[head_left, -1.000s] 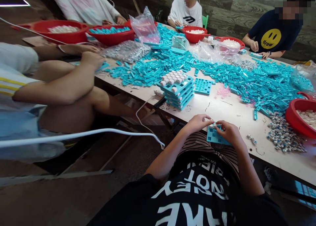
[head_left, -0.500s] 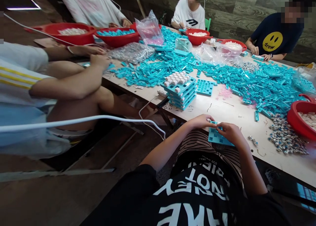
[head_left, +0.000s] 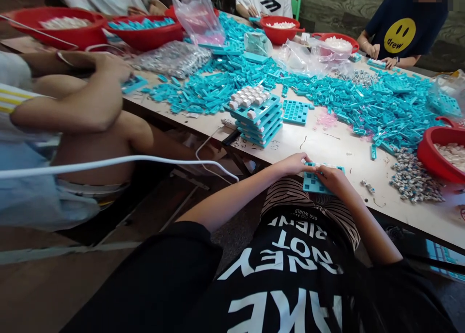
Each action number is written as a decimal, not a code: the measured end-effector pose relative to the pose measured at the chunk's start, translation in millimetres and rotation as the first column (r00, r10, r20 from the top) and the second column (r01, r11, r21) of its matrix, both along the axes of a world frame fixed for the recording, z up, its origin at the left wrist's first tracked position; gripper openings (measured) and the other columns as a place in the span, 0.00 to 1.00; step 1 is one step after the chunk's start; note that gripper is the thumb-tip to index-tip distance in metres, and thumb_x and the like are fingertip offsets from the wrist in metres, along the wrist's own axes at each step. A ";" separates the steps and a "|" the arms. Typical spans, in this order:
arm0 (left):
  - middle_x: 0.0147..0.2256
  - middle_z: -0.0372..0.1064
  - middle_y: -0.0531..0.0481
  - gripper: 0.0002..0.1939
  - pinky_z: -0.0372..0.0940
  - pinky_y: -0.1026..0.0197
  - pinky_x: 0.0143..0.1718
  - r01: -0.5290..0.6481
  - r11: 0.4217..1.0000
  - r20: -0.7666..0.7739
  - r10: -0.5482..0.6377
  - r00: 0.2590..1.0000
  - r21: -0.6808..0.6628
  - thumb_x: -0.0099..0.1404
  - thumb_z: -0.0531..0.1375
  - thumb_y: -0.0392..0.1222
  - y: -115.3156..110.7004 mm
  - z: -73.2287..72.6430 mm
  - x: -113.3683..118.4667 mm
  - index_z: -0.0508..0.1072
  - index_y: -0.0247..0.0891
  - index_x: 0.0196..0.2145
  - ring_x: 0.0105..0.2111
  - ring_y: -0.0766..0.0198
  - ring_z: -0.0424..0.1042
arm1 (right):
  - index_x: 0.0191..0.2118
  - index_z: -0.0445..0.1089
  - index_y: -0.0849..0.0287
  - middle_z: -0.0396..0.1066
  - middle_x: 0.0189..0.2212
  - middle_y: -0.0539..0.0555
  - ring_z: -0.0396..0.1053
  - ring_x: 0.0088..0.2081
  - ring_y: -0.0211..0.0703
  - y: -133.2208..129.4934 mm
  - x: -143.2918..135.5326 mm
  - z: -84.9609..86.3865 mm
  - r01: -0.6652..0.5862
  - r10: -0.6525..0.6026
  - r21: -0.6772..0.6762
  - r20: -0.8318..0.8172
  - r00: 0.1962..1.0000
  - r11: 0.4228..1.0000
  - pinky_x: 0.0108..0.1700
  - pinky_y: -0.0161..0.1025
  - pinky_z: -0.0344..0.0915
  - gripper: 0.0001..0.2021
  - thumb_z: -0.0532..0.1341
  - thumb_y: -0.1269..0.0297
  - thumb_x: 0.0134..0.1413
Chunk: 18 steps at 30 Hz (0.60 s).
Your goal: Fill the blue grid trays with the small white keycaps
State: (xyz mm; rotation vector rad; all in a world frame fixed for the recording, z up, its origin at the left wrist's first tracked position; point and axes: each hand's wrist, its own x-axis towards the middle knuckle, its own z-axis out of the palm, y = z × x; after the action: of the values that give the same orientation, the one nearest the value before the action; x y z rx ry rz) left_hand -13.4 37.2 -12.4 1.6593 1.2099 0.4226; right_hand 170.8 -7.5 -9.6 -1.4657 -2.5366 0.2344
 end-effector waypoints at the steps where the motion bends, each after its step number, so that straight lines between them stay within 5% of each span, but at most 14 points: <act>1: 0.41 0.70 0.45 0.22 0.60 0.63 0.40 0.004 1.000 -0.009 -0.004 1.000 -0.004 0.50 0.63 0.51 -0.1 0.6 0.4 0.69 0.34 0.39 0.41 0.59 0.68 | 0.37 0.69 0.60 0.73 0.31 0.56 0.69 0.31 0.42 -0.8 -0.1 -1.2 -0.001 0.001 0.003 -0.005 1.000 1.000 0.32 0.33 0.55 0.10 0.52 0.65 0.60; 11: 0.43 0.69 0.46 0.25 0.59 0.63 0.42 0.100 0.995 -0.094 -0.102 0.990 -0.026 0.49 0.61 0.56 3.8 5.5 -2.9 0.68 0.36 0.40 0.44 0.57 0.66 | 0.40 0.73 0.61 0.74 0.33 0.58 0.70 0.33 0.43 0.6 -12.1 26.3 0.032 -0.016 -0.104 0.153 0.988 0.994 0.33 0.34 0.56 0.11 0.53 0.67 0.60; 18: 0.37 0.71 0.46 0.30 0.60 0.61 0.37 0.066 0.990 -0.077 -0.076 0.994 -0.123 0.48 0.61 0.58 2.9 -1.7 -1.8 0.66 0.35 0.43 0.39 0.57 0.68 | 0.41 0.73 0.57 0.74 0.29 0.50 0.69 0.29 0.36 14.5 -1.2 2.1 0.011 -0.063 -0.193 -0.264 0.963 0.981 0.33 0.31 0.59 0.10 0.61 0.66 0.52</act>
State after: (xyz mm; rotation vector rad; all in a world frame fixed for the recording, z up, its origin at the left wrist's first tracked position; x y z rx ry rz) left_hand -15.2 40.1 -14.1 1.6236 1.2079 0.2349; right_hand 169.5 7.0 -7.5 -1.4326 -2.3181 0.6403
